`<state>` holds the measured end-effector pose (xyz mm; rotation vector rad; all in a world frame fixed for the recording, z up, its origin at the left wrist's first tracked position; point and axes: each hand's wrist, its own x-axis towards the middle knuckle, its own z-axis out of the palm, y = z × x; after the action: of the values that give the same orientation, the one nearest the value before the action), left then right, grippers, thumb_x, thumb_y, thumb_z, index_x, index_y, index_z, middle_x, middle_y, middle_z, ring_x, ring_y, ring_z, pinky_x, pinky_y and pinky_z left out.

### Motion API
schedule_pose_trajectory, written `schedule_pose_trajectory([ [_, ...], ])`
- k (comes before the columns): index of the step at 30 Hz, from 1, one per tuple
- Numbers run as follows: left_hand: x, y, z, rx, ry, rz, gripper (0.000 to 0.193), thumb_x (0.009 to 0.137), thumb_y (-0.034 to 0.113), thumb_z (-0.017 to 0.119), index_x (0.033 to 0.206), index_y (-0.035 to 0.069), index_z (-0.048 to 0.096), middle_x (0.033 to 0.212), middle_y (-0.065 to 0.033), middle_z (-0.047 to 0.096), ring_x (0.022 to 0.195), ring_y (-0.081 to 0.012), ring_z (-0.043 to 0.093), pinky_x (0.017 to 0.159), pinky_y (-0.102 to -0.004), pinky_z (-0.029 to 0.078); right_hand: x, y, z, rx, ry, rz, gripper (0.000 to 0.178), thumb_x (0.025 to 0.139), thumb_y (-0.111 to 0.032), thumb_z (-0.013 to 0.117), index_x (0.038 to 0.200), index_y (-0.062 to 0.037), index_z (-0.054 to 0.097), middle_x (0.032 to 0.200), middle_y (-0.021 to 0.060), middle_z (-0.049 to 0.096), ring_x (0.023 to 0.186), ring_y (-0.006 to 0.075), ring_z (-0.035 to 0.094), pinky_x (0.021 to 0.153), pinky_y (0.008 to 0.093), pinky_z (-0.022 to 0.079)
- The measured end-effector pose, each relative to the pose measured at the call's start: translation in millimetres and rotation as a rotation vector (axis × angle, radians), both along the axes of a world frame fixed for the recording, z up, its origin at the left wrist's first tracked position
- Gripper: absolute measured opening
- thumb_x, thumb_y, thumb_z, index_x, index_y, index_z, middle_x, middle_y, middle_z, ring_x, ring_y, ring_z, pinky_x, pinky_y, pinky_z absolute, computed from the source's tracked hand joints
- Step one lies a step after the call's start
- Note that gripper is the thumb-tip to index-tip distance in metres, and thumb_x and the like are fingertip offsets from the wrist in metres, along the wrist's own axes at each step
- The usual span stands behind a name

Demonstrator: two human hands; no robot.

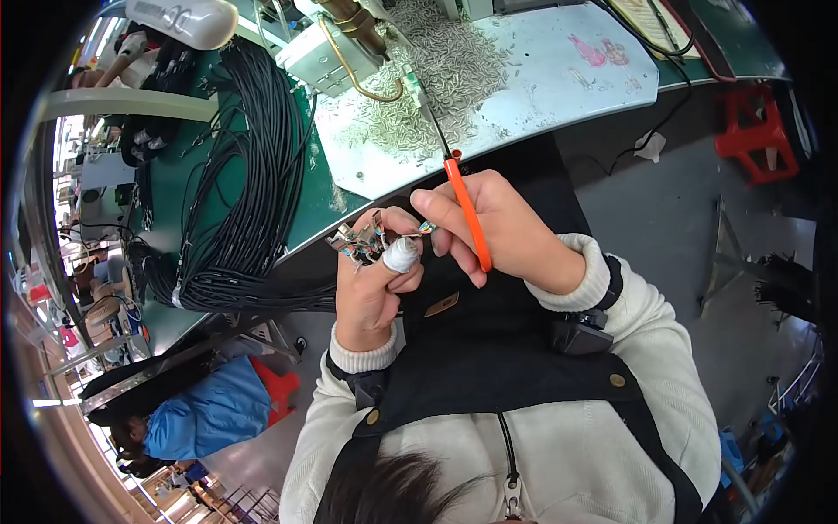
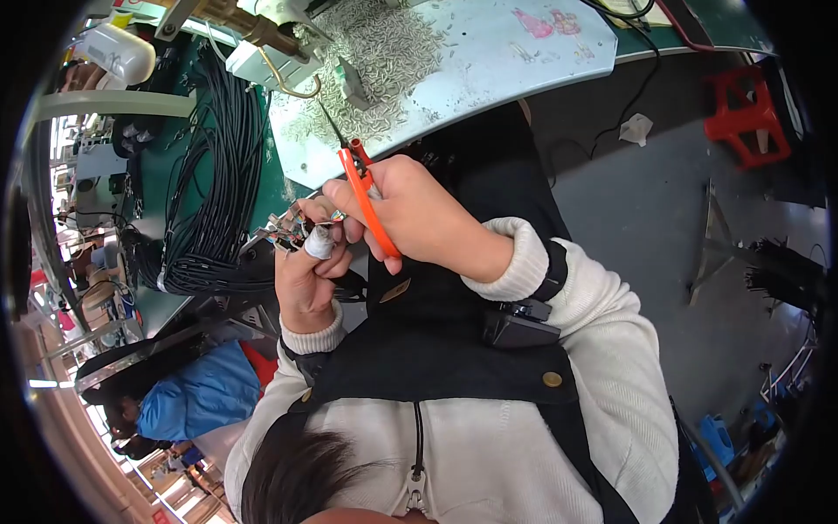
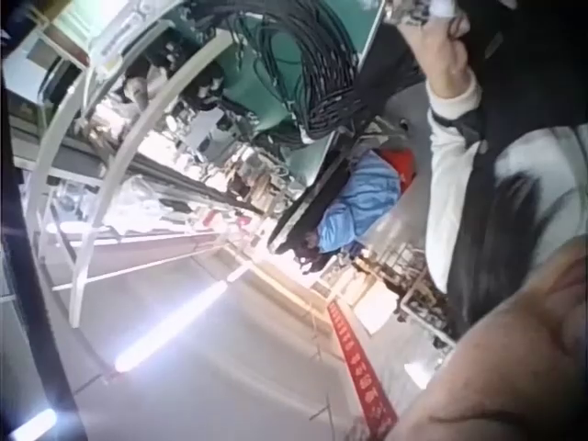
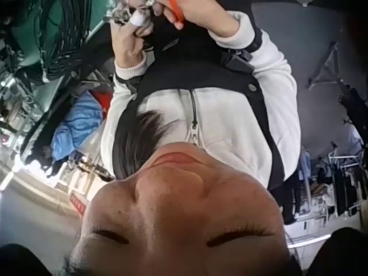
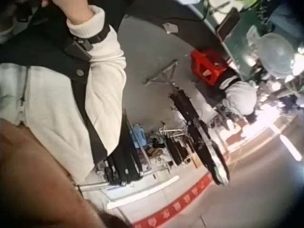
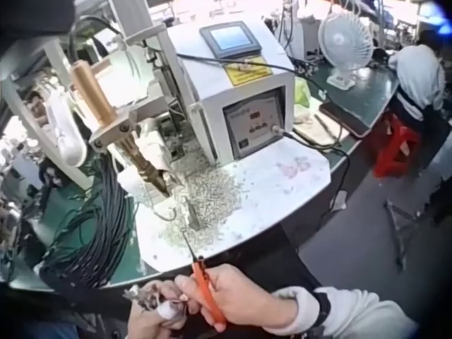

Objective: The person trims the ends of wires using shears, then gathers a bundle of cables and cuts the excess wire from each connector one by one. After finishing the bundle, the person sets the shears down and picks up another group of wires to repeat the process.

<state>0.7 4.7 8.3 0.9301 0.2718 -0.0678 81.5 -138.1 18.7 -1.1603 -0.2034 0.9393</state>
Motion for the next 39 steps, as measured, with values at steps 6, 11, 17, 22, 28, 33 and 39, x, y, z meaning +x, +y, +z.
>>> schedule_pose_trajectory([
  [6, 2.1, -5.5, -2.8, 0.150, -0.084, 0.091, 0.014, 0.075, 0.002, 0.060, 0.084, 0.000, 0.049, 0.077, -0.0043, 0.048, 0.046, -0.0041, 0.035, 0.039, -0.0170, 0.023, 4.1, -1.8, -3.0, 0.068, 0.044, 0.079, 0.041, 0.086, -0.029, 0.049, 0.057, 0.0003, 0.050, 0.043, 0.0052, 0.048, 0.029, 0.0101, 0.044, 0.030, 0.0197, 0.032],
  [11, 2.4, -8.3, -5.6, 0.301, -0.127, 0.153, 0.013, 0.077, 0.003, 0.060, 0.083, 0.000, 0.049, 0.078, -0.0044, 0.048, 0.050, -0.0053, 0.039, 0.041, -0.0171, 0.027, 4.6, -0.1, -6.6, 0.095, 0.139, 0.121, 0.042, 0.086, -0.030, 0.049, 0.056, 0.0002, 0.050, 0.042, 0.0060, 0.049, 0.030, 0.0109, 0.046, 0.032, 0.0197, 0.034],
  [17, 2.4, -6.7, -8.1, 0.278, -0.144, 0.142, 0.013, 0.076, 0.003, 0.060, 0.083, 0.001, 0.049, 0.080, -0.0053, 0.049, 0.054, -0.0065, 0.042, 0.043, -0.0175, 0.030, 5.5, -0.8, -7.2, 0.079, 0.023, 0.089, 0.043, 0.086, -0.030, 0.049, 0.054, -0.0001, 0.049, 0.040, 0.0054, 0.047, 0.030, 0.0108, 0.045, 0.032, 0.0196, 0.034],
  [22, 2.7, -4.6, -14.6, 0.438, -0.288, 0.120, 0.016, 0.075, 0.004, 0.062, 0.085, 0.001, 0.051, 0.080, -0.0069, 0.050, 0.058, -0.0077, 0.044, 0.043, -0.0176, 0.032, 8.4, -3.3, -6.9, 0.075, 0.072, 0.126, 0.044, 0.085, -0.031, 0.049, 0.053, -0.0009, 0.048, 0.038, 0.0040, 0.044, 0.028, 0.0101, 0.042, 0.031, 0.0193, 0.032],
  [28, 2.3, -4.2, -12.4, 0.637, -0.347, 0.105, 0.019, 0.075, 0.006, 0.062, 0.088, 0.000, 0.050, 0.077, -0.0081, 0.051, 0.055, -0.0076, 0.042, 0.042, -0.0174, 0.031, 8.8, -3.3, -4.4, 0.091, 0.127, 0.109, 0.045, 0.085, -0.032, 0.049, 0.052, -0.0021, 0.046, 0.036, 0.0025, 0.042, 0.027, 0.0092, 0.040, 0.030, 0.0187, 0.030],
  [33, 0.8, -2.9, -2.3, 0.179, -0.110, 0.035, 0.023, 0.075, 0.009, 0.062, 0.090, -0.002, 0.049, 0.075, -0.0078, 0.051, 0.050, -0.0062, 0.040, 0.040, -0.0170, 0.028, 8.2, -5.0, -5.7, 0.068, 0.055, 0.085, 0.043, 0.085, -0.031, 0.050, 0.053, -0.0016, 0.048, 0.039, 0.0023, 0.044, 0.029, 0.0087, 0.041, 0.030, 0.0186, 0.030],
  [39, 2.1, 4.6, -4.9, 0.090, 0.036, -0.037, 0.024, 0.073, 0.009, 0.063, 0.090, -0.002, 0.049, 0.074, -0.0065, 0.052, 0.048, -0.0041, 0.038, 0.039, -0.0167, 0.026, 5.4, -2.6, -11.8, 0.051, -0.123, 0.004, 0.037, 0.084, -0.027, 0.052, 0.057, -0.0021, 0.052, 0.044, 0.0011, 0.047, 0.034, 0.0076, 0.044, 0.032, 0.0191, 0.031],
])
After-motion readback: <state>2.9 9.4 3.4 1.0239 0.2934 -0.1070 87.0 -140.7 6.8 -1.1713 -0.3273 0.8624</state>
